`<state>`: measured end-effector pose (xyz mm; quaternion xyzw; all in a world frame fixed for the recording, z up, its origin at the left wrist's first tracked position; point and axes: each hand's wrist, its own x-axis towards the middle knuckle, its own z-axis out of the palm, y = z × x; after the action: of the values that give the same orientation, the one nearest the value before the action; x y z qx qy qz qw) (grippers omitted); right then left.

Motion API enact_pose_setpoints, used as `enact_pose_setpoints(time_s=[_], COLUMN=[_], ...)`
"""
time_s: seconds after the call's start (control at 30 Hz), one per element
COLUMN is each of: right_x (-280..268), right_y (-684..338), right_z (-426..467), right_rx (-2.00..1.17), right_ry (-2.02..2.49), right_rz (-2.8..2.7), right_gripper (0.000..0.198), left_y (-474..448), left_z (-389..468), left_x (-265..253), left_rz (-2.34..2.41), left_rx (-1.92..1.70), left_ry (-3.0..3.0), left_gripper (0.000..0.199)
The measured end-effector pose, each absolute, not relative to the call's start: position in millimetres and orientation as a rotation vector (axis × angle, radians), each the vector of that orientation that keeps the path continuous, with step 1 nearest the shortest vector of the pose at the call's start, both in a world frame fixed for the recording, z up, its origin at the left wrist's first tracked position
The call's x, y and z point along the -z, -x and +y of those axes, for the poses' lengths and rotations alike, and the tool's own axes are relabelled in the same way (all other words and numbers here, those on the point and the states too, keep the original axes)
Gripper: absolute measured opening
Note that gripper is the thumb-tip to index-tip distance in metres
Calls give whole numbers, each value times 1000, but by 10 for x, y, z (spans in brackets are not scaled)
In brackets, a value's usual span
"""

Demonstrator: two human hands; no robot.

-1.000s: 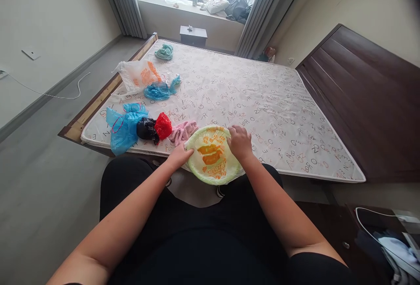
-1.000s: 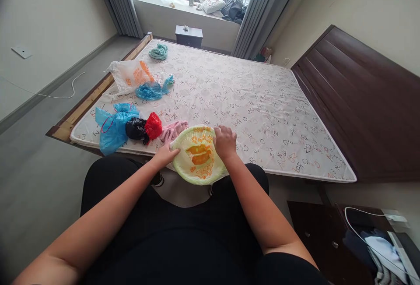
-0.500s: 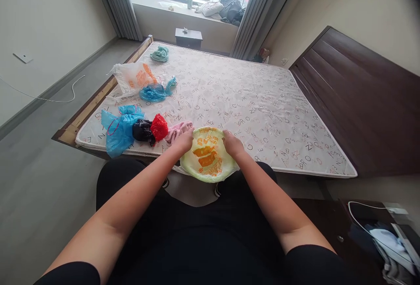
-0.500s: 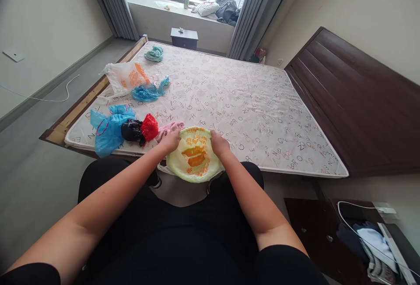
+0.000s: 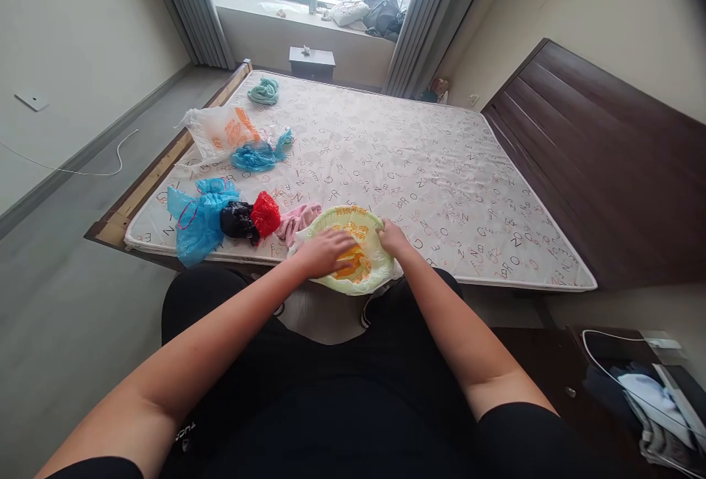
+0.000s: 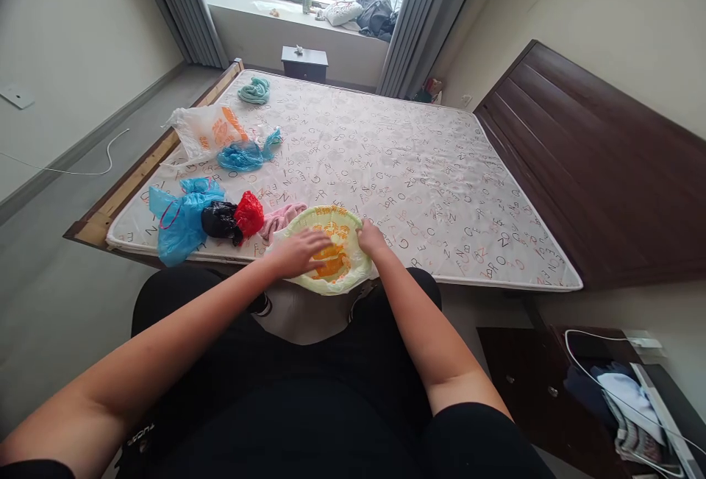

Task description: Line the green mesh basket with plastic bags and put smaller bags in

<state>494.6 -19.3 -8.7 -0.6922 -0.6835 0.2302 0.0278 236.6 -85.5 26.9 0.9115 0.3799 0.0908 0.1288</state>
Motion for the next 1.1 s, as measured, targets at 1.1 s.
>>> enact_pose_setpoints(time_s=[1.1], right_x=[-105], right_y=[-5053], right_z=[-937], right_rx=[-197], right_ry=[1351], right_rz=[-3012], right_gripper=[26], left_y=[-2152], left_z=[-899], left_x=[-61], left_rz=[969], left_rx=[75], left_ry=[-2789], left_gripper=[7])
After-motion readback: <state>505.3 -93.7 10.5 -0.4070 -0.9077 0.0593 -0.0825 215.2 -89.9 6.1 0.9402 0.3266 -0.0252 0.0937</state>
